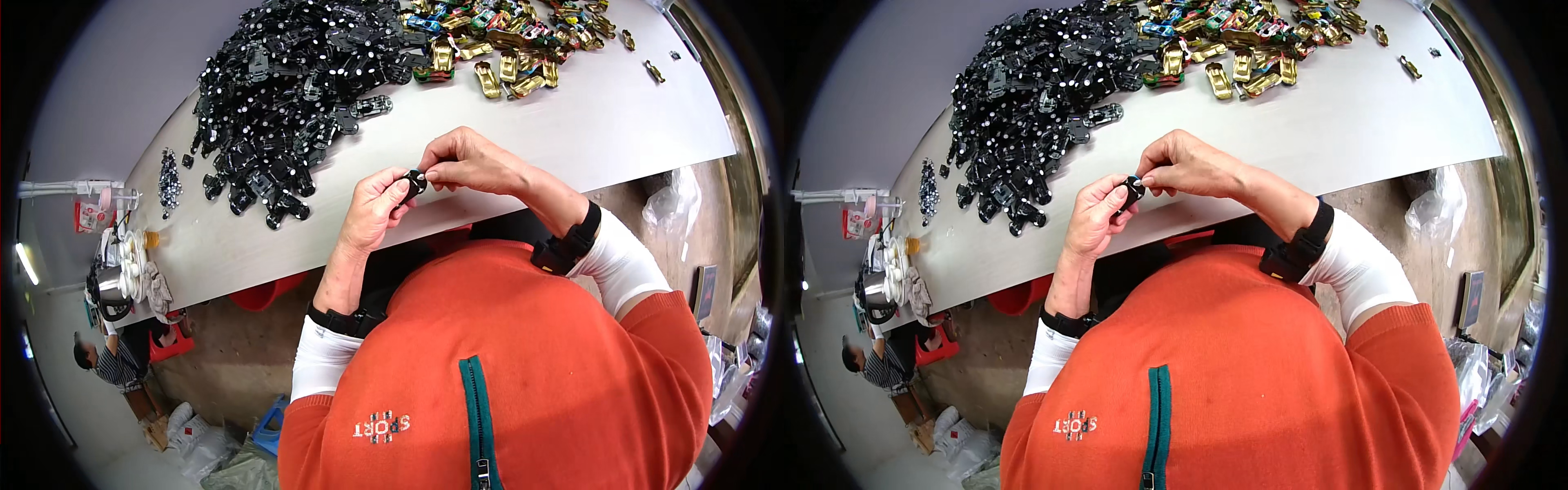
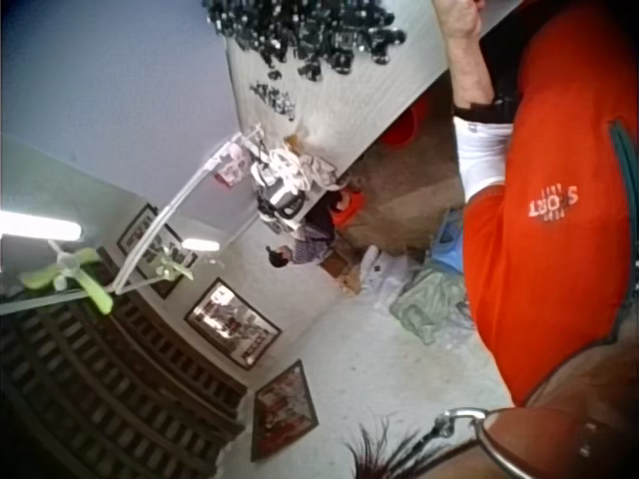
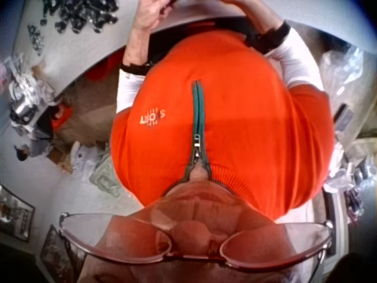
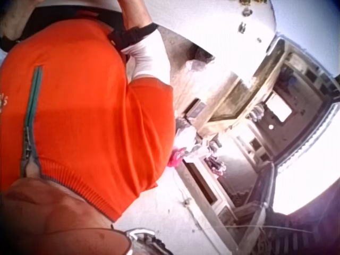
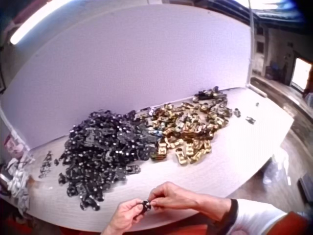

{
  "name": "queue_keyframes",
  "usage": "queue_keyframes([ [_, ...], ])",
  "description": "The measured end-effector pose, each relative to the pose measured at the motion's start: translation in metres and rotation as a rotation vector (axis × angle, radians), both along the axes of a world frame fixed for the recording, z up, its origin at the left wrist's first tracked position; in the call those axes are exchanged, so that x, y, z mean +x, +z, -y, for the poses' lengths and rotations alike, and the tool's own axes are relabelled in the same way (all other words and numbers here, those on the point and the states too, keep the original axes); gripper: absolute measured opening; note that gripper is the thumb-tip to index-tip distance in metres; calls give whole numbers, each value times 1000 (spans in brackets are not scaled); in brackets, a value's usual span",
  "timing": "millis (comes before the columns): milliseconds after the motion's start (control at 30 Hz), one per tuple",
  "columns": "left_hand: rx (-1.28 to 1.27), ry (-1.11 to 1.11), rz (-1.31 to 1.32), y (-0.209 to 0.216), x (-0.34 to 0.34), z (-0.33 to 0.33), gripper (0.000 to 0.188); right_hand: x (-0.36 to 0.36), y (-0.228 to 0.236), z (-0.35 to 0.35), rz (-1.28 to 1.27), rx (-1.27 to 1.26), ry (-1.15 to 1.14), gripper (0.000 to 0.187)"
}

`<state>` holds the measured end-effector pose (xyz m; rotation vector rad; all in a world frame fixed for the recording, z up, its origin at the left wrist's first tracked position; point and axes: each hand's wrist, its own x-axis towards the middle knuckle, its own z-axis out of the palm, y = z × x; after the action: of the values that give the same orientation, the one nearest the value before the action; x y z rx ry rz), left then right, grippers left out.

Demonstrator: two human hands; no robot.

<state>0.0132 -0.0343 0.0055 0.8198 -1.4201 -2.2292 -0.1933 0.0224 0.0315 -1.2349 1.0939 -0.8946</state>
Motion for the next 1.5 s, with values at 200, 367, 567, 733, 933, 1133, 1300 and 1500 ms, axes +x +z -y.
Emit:
queue_keyframes([
  [200,2,121,120,1,-9,-8,18,13,-17,1,-461,-297,-155,12],
  [367,112,51,82,6,-5,1,18,-9,-15,1,182,187,-42,17],
  [567,91,59,118,3,-6,-2,18,-1,-19,2,40,77,-53,12],
  [733,62,123,157,3,-11,-11,18,10,-26,0,-444,-301,-165,12],
  [933,21,-157,202,27,9,-30,20,-26,-9,-13,293,-7,-423,16],
  [1133,588,-114,322,-99,36,-67,20,-93,4,-39,130,-122,-770,16],
  [1300,773,52,-36,-208,4,-41,20,-111,-7,-18,-435,-227,-847,6],
  [1500,106,-144,423,-134,25,-53,27,-88,-4,34,-1273,-263,-567,34],
])
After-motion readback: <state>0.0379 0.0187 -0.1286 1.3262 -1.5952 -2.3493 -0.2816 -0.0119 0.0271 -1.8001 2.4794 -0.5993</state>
